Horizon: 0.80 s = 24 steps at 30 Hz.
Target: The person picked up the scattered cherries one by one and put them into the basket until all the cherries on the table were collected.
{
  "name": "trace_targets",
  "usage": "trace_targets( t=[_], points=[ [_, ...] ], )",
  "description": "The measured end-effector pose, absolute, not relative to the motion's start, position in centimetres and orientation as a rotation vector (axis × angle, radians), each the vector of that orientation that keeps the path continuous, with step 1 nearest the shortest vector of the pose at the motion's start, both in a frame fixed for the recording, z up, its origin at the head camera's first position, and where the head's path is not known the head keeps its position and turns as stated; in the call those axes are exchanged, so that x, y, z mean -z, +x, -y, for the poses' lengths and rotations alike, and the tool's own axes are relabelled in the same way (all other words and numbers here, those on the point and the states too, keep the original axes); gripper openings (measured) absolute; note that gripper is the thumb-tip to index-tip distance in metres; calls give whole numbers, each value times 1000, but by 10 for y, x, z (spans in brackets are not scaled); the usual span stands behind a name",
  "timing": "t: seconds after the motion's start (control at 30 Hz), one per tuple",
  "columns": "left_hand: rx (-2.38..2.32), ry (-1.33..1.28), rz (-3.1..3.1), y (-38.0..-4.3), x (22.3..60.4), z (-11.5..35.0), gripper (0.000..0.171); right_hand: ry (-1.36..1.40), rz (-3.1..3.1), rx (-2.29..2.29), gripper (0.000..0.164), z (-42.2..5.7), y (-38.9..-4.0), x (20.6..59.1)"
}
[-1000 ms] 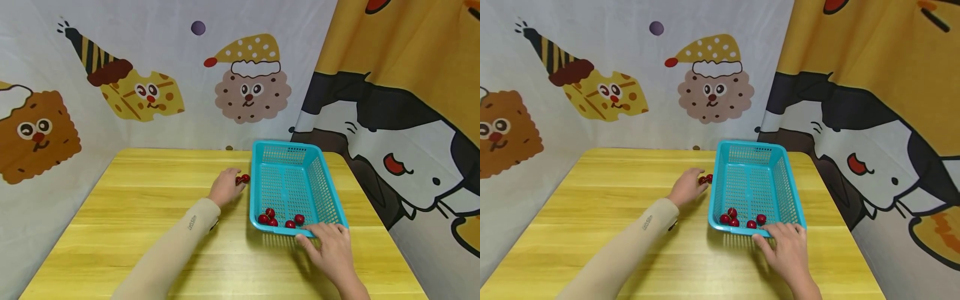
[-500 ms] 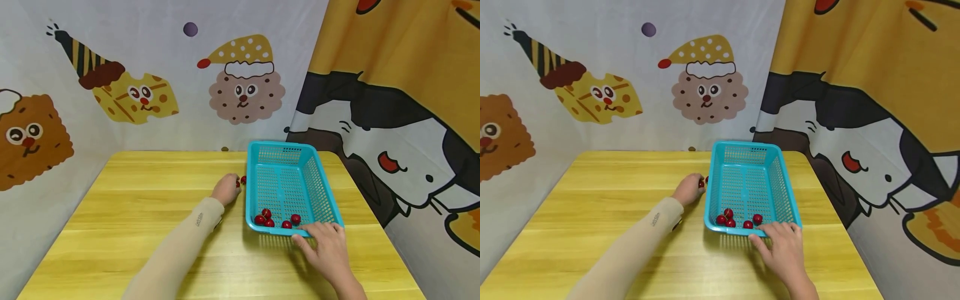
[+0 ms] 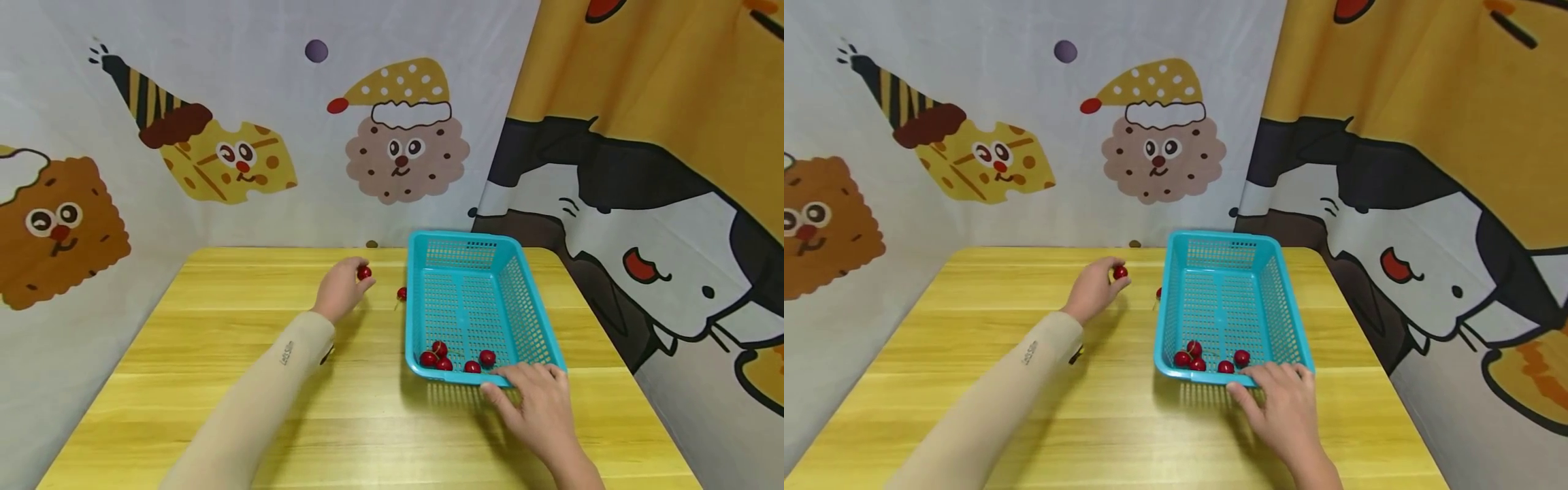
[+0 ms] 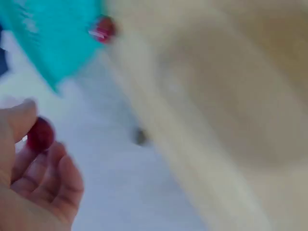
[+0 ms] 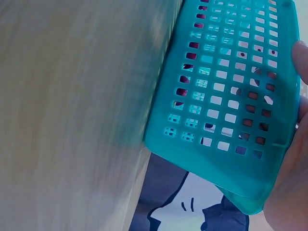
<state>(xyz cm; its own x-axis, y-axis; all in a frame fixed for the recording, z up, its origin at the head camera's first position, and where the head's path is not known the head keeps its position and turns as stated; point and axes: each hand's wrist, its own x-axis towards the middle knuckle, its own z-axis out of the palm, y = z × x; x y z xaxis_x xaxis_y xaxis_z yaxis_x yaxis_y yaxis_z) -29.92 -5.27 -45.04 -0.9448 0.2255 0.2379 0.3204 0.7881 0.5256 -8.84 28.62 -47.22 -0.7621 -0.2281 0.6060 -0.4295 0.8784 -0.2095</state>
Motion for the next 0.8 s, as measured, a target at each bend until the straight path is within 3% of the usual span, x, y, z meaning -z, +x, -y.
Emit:
trace_targets(
  t=[0.17, 0.4, 0.8],
  points=[
    [868, -716, 2660, -274, 420, 10, 45, 467, 2457, -455, 33, -286, -89, 475],
    [581, -1199, 2689, -243, 428, -38, 41, 472, 2466, -460, 34, -283, -88, 479],
    [143, -1205, 2746, -238, 431, -59, 41, 463, 2464, -458, 33, -286, -89, 474]
  ],
)
